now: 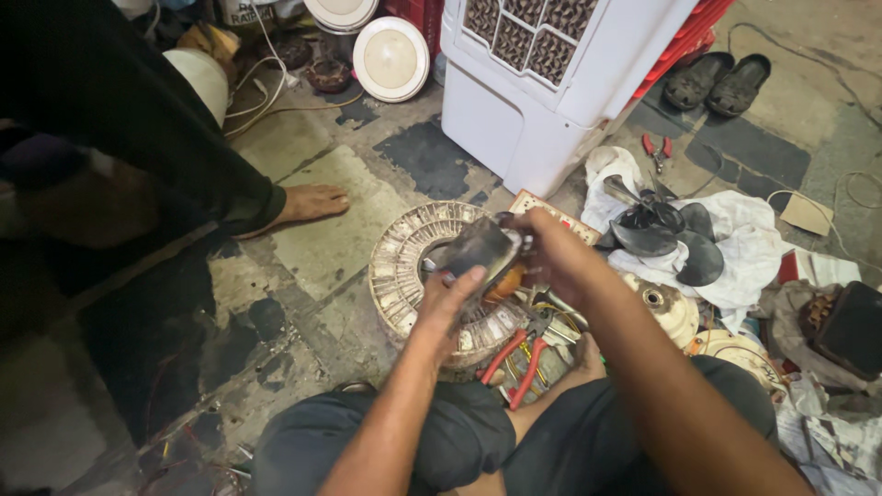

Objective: The person is repairing an electrical motor. They use pliers to adjust wires and components, apply glue to secure parts, and manipulate the motor's internal structure.

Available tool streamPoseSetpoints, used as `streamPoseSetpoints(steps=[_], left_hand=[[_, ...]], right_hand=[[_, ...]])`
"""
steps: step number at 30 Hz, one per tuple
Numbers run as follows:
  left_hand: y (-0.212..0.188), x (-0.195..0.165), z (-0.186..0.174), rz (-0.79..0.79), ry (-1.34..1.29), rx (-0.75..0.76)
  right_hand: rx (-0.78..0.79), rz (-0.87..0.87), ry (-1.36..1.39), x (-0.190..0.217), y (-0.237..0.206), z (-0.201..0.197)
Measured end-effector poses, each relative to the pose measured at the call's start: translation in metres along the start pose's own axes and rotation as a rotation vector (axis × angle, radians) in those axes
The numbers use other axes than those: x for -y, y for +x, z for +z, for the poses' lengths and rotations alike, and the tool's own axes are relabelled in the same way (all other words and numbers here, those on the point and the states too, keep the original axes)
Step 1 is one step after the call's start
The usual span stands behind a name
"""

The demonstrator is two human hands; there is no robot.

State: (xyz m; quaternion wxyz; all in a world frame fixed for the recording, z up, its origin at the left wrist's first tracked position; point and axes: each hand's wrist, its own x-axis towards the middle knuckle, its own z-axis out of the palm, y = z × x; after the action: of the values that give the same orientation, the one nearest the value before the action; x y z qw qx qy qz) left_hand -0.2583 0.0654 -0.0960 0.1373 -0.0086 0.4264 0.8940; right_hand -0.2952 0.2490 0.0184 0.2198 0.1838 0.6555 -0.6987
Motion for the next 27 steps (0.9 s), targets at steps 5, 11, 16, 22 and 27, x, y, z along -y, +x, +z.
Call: streamPoseSetpoints(steps=[5, 11, 16, 22, 27], left_hand=[[-0.003, -0.023, 0.001, -0.063, -0.179, 0.015], [-0.013, -0.044, 0.024, 0.182, 0.216, -0.157], [-0.019, -0.053, 0.025, 0.306, 0.352, -0.083], [-0.016, -0.039, 0.023, -0.007, -0.182, 0.036], [-0.013, -0.037, 0.017, -0.117, -0.405, 0.143]], right_hand=[[0.173, -0.065, 0.066, 0.040, -0.002, -0.016], [0.013, -0.179, -0.680, 0.038, -0.012, 0.005], [-0.110, -0.484, -1.117, 0.061, 0.002, -0.015], [-0.360, -1.012, -0.968, 0.004, 0.002, -0.032], [-0.825, -0.527, -0.401, -0.132, -0.043, -0.005]])
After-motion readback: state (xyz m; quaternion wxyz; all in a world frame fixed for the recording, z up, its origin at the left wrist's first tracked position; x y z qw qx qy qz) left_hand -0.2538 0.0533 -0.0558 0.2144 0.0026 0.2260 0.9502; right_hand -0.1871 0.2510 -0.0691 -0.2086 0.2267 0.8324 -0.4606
